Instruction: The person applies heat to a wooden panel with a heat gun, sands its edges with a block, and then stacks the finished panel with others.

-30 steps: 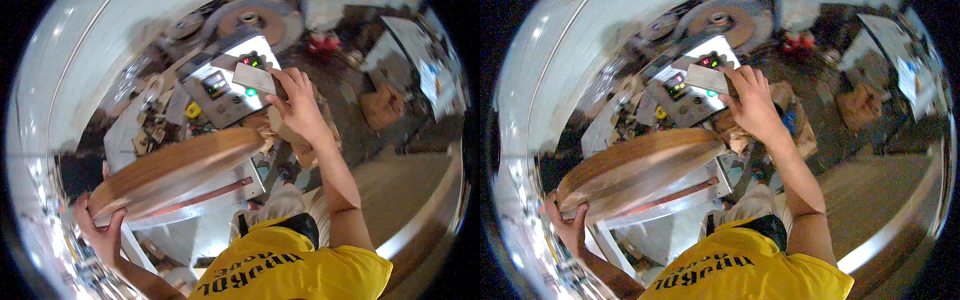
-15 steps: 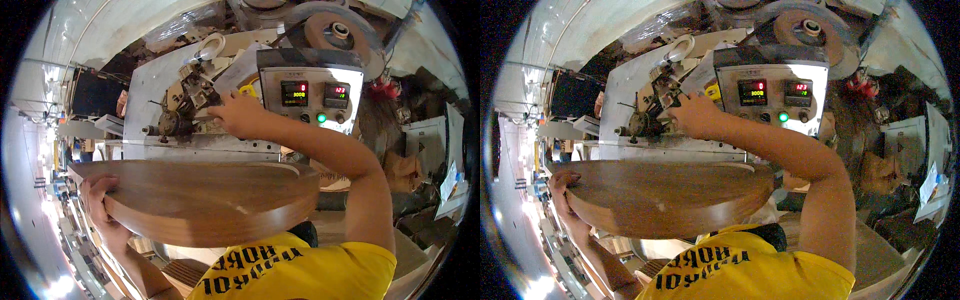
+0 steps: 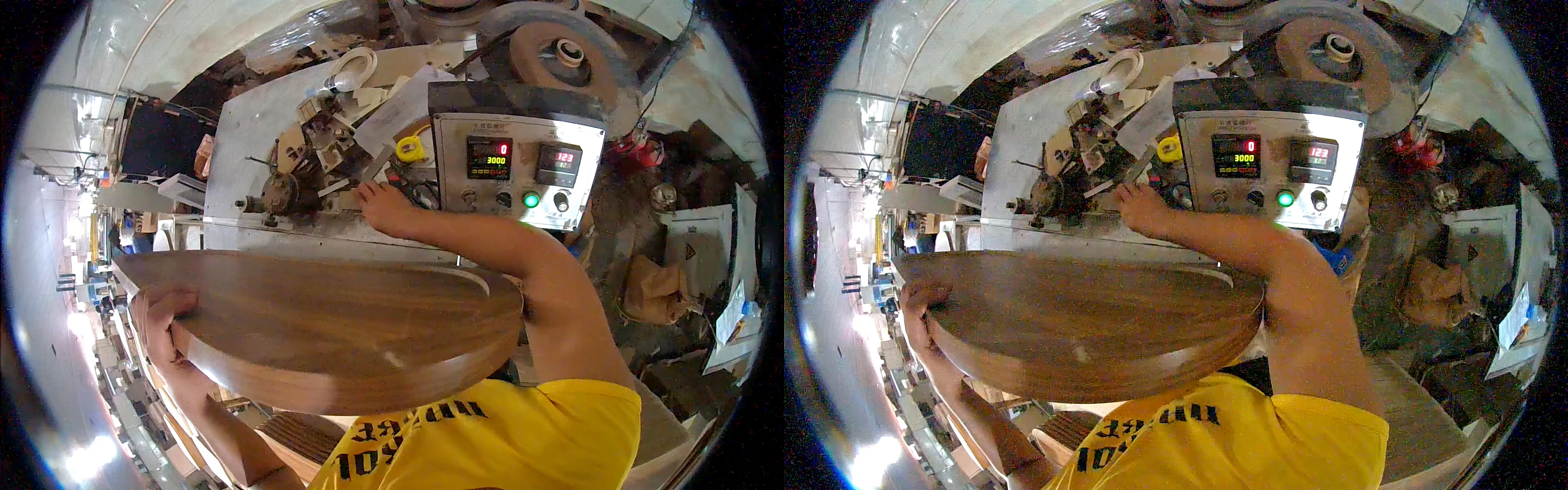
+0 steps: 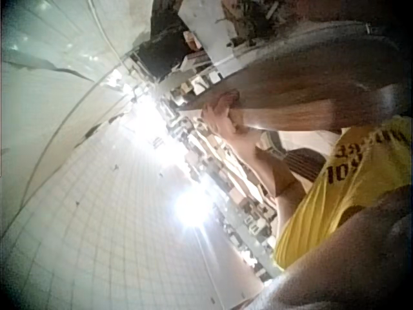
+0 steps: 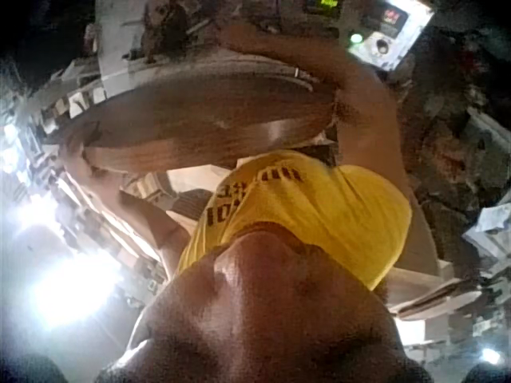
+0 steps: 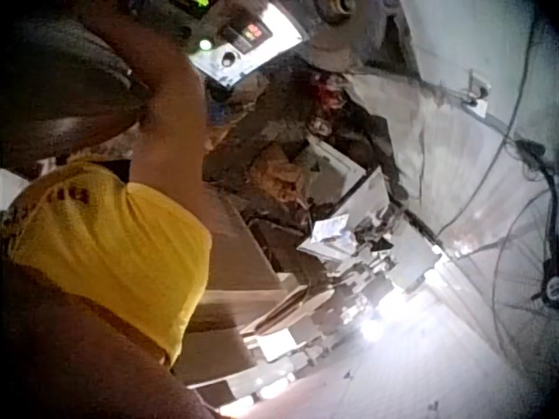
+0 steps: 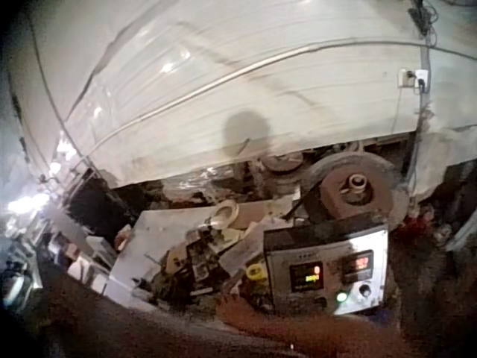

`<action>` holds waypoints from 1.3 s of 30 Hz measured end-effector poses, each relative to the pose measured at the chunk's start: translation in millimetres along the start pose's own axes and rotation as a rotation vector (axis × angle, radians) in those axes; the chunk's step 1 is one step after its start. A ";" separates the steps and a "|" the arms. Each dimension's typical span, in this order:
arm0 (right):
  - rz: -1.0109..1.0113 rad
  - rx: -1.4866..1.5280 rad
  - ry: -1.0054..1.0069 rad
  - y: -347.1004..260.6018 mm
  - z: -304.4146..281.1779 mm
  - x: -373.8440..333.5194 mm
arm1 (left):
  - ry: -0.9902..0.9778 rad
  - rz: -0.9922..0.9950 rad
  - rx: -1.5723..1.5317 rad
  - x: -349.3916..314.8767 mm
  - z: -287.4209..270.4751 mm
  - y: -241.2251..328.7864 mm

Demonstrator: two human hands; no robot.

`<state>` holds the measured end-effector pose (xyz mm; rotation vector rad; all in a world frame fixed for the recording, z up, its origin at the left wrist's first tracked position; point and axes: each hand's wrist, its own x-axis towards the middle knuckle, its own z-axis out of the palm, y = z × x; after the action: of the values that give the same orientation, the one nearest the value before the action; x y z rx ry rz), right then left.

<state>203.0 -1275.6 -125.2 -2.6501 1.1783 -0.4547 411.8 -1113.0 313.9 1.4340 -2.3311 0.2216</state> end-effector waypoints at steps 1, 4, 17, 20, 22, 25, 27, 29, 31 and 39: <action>0.030 -0.018 -0.090 -1.5 3.6 1.4 | 0.001 -0.004 0.004 -3.0 -0.3 -2.4; -0.008 -0.103 -0.234 -6.4 -22.1 -2.1 | 0.014 -0.006 0.038 -17.9 -4.0 -23.5; 0.828 1.804 1.452 76.3 -104.2 -468.9 | 0.099 -0.209 -0.223 -22.4 -9.6 -148.5; 1.826 1.547 1.415 95.8 41.6 -505.9 | 0.122 -0.230 -0.188 -25.7 -12.1 -159.2; 1.677 1.809 1.387 101.7 120.9 -507.6 | 0.146 -0.245 -0.160 -35.1 -14.9 -161.5; 1.116 2.092 1.430 104.0 198.0 -486.5 | 0.209 -0.270 -0.121 -55.5 -19.6 -156.3; 0.763 2.183 1.530 112.9 223.1 -476.6 | 0.290 -0.258 -0.137 -67.9 -16.4 -146.5; 1.009 2.178 1.507 129.5 243.1 -467.9 | 0.333 -0.227 -0.121 -76.7 -7.4 -132.1; 1.124 2.145 1.501 147.2 258.9 -460.1 | 0.374 -0.196 -0.108 -76.5 8.2 -118.1; 1.432 1.687 1.000 140.4 232.9 -392.5 | 0.388 0.089 -0.039 -1.3 43.7 -63.1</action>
<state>-58.4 -1060.1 -461.8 0.0791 1.3600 -1.4278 457.3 -1155.7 269.2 1.1503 -2.0677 0.4352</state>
